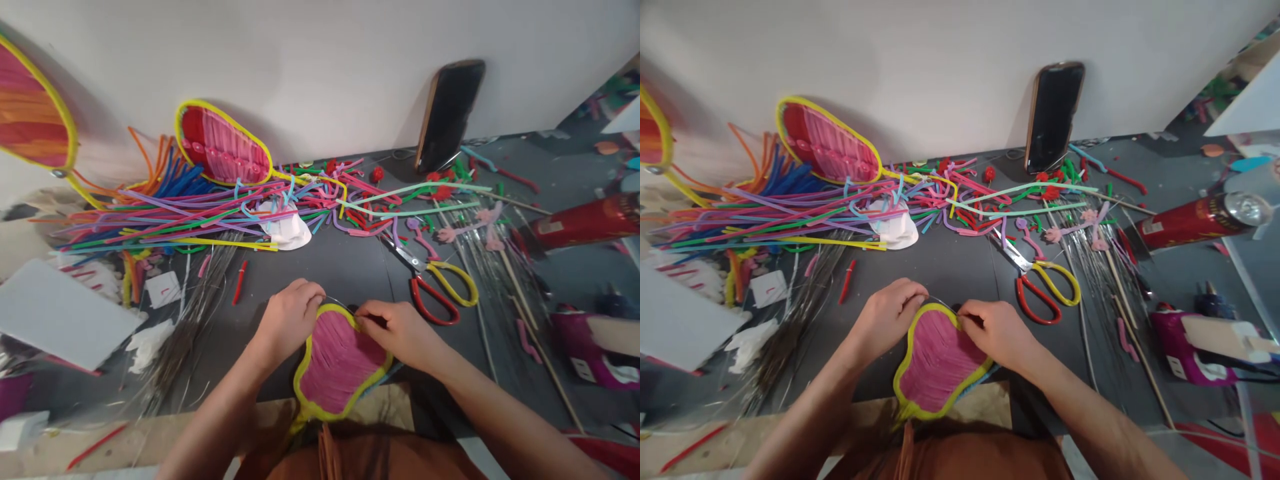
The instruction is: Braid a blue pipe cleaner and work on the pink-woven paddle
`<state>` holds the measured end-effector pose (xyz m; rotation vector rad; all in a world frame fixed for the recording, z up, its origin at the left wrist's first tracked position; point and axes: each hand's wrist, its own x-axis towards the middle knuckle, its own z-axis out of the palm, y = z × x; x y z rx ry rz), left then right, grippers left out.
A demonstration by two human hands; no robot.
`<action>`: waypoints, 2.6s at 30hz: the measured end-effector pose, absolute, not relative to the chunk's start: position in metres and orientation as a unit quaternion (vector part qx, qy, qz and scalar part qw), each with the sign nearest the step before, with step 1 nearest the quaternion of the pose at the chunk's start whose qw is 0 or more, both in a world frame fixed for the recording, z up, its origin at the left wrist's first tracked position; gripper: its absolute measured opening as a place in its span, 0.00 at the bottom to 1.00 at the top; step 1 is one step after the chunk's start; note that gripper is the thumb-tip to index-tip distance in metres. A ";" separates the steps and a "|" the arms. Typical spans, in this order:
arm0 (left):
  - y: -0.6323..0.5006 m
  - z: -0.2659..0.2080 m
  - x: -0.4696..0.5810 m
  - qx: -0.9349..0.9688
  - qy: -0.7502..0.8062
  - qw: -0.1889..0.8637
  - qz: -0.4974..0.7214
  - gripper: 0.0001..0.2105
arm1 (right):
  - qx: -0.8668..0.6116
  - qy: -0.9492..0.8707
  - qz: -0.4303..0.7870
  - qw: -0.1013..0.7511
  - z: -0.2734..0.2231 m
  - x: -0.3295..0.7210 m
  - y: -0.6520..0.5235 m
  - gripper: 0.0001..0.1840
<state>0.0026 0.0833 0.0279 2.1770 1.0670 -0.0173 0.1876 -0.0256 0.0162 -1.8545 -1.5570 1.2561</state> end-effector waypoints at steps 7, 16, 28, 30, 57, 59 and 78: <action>0.078 0.035 0.001 0.803 0.431 0.410 -0.030 0.11 | -0.617 -0.470 0.590 0.226 0.012 0.194 -0.027 0.09; 0.071 0.031 -0.005 0.748 0.376 0.544 -0.054 0.11 | -0.532 -0.344 0.763 0.130 0.008 0.203 -0.022 0.07; 0.068 0.035 -0.001 0.758 0.377 0.527 -0.071 0.11 | -0.533 -0.361 0.760 0.093 0.009 0.203 -0.019 0.06; 0.067 0.034 -0.002 0.761 0.373 0.526 -0.072 0.11 | -0.523 -0.366 0.764 0.093 0.009 0.207 -0.019 0.07; 0.063 0.038 0.000 0.771 0.385 0.500 -0.087 0.13 | -0.569 -0.353 0.733 0.119 0.018 0.195 -0.026 0.09; 0.062 0.039 -0.001 0.773 0.386 0.495 -0.086 0.13 | -0.582 -0.375 0.710 0.131 0.020 0.193 -0.028 0.09; 0.053 0.043 -0.008 0.785 0.380 0.486 -0.063 0.13 | -0.580 -0.439 0.661 0.186 0.023 0.174 -0.046 0.11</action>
